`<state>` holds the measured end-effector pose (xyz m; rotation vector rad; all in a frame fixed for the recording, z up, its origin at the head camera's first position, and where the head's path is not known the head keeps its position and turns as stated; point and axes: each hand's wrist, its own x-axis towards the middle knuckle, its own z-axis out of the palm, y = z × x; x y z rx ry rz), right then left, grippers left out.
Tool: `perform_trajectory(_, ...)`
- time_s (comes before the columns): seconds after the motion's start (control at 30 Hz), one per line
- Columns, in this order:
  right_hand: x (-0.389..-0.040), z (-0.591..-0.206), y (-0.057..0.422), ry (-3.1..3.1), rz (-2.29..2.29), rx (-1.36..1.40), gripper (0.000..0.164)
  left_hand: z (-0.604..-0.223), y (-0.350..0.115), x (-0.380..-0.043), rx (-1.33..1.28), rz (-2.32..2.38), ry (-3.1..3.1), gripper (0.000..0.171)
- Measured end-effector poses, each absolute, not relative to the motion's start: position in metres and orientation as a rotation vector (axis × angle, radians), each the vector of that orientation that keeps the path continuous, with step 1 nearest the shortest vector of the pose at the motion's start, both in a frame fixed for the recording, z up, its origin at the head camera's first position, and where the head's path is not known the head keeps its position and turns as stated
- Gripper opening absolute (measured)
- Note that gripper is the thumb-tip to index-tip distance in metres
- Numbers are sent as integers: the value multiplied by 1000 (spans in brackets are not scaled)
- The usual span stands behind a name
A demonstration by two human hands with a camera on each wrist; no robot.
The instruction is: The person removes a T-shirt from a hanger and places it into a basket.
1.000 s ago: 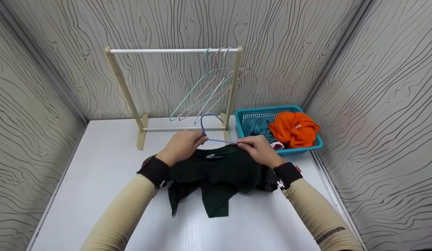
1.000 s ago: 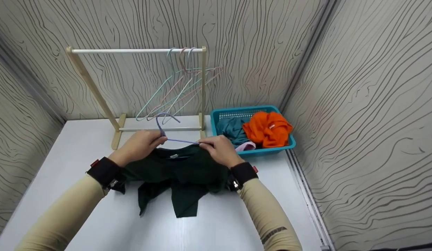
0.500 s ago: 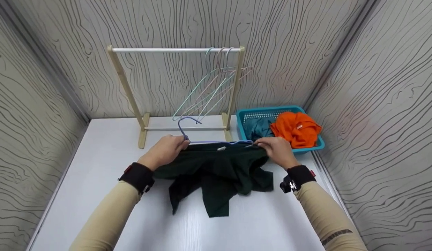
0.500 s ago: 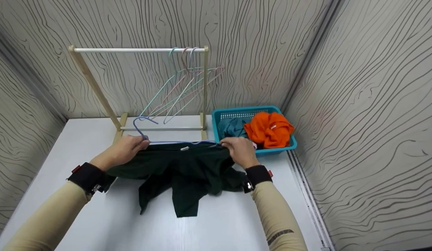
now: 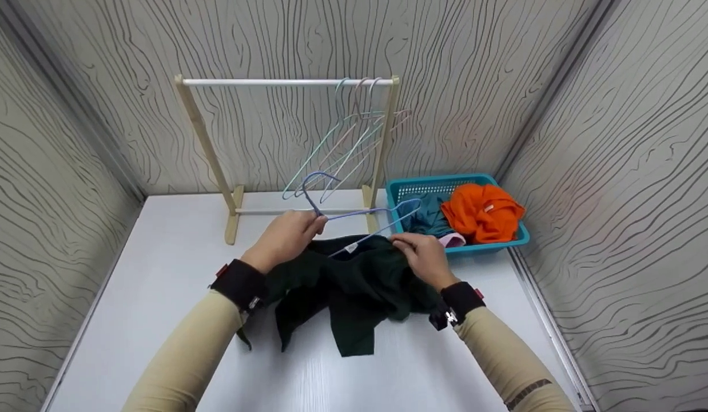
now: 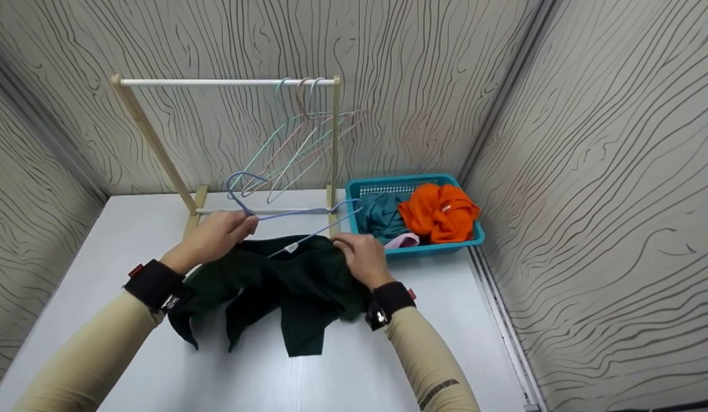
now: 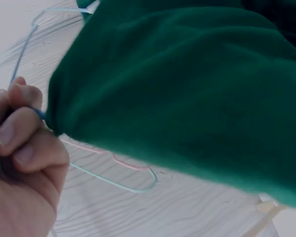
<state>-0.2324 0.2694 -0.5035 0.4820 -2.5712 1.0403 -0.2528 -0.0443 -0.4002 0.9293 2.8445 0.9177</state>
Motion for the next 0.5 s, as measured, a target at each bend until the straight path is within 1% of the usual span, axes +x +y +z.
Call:
perform_trajectory(0.13, -232, -511, 241, -2538, 1093, 533, 17, -396, -30, -258, 927, 895, 2861, 34)
perform_trajectory(0.3, -227, -520, 207, -2548, 1120, 680, 18, -394, -14, -265, 972, 932, 2846, 35)
perform_trajectory(0.5, -220, -526, 180, -2631, 1141, 826, 18, -393, -1, -273, 964, 985, 2818, 34)
